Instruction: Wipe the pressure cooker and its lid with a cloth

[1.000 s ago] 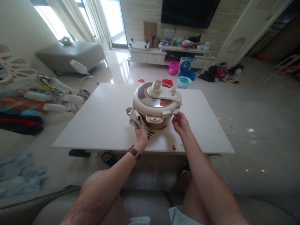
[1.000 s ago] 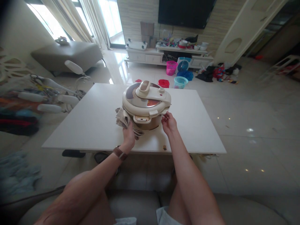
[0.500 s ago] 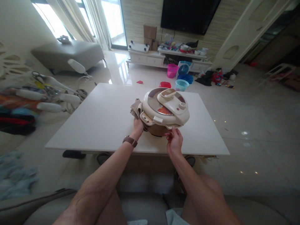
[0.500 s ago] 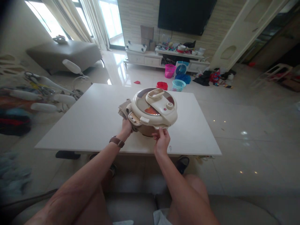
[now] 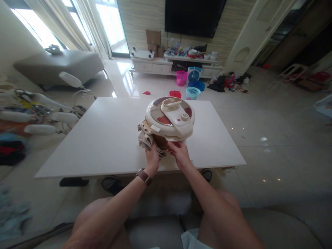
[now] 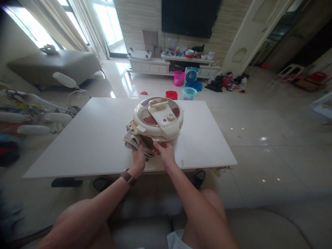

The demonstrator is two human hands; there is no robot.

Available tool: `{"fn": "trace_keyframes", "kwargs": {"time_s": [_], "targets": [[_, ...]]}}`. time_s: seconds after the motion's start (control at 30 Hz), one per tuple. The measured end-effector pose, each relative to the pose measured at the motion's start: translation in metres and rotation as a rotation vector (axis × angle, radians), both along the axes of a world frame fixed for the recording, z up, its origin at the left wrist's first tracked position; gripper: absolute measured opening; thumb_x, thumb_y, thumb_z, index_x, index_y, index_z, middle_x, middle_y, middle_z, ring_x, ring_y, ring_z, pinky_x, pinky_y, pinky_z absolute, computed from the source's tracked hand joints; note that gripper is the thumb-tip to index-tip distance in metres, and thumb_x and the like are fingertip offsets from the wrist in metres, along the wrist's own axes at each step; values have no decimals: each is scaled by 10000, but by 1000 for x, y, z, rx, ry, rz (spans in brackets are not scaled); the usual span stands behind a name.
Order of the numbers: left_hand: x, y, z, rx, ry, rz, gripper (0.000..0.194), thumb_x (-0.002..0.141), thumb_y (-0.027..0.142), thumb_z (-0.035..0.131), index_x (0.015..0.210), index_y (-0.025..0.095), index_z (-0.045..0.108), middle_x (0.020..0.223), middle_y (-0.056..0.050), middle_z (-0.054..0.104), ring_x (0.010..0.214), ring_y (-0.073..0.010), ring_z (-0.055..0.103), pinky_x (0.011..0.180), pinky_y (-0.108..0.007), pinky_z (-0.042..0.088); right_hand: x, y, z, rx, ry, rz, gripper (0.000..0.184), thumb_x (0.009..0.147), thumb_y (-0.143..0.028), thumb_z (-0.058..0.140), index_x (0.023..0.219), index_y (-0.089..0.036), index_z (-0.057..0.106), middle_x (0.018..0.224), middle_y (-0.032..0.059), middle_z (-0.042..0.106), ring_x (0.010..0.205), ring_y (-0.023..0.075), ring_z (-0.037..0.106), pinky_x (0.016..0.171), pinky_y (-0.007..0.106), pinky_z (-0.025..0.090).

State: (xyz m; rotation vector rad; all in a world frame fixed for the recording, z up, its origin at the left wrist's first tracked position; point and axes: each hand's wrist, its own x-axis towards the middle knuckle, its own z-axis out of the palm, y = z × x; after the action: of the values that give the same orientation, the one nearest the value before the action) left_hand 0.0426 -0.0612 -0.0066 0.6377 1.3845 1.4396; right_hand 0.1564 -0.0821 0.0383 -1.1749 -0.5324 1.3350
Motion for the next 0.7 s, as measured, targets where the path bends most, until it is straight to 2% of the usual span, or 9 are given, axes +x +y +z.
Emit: {"fn": "trace_keyframes", "kwargs": {"time_s": [0.1, 0.17, 0.27, 0.47, 0.7], "targets": [[3, 3, 3, -22, 63, 70, 416, 946, 445, 650, 1278, 195, 680, 1232, -131, 760, 1284, -289, 668, 1045, -428, 560, 38, -5, 11, -53, 94, 18, 283, 563, -247, 885, 765, -210, 691, 748, -26, 755, 623, 141, 712, 543, 217, 502], [4, 5, 3, -20, 95, 89, 418, 943, 441, 653, 1286, 202, 680, 1237, -121, 759, 1296, -286, 661, 1064, -423, 551, 64, -4, 17, -66, 165, -63, 159, 678, -284, 801, 745, -212, 675, 705, -19, 725, 617, 135, 694, 564, 234, 526], [6, 5, 1, 11, 122, 87, 405, 948, 434, 644, 1271, 194, 689, 1233, -124, 762, 1310, -291, 651, 1098, -417, 532, 88, 8, 22, -52, 144, -184, 157, 790, -333, 755, 749, -206, 672, 700, 5, 721, 600, 124, 663, 564, 235, 519], [4, 5, -2, 23, 169, 72, 383, 960, 444, 635, 1237, 190, 711, 1271, -121, 760, 1370, -306, 610, 1152, -422, 489, 82, 31, 14, 9, 47, -193, 316, 807, -421, 816, 675, -203, 630, 578, -24, 629, 521, 105, 556, 500, 233, 428], [3, 10, -4, 117, 171, 86, 339, 957, 433, 655, 1209, 219, 732, 1354, -137, 721, 1374, -286, 615, 1191, -410, 443, 62, 30, 10, 67, 133, -323, 339, 801, -417, 848, 710, -227, 582, 579, -75, 561, 502, 81, 465, 494, 229, 401]]}}
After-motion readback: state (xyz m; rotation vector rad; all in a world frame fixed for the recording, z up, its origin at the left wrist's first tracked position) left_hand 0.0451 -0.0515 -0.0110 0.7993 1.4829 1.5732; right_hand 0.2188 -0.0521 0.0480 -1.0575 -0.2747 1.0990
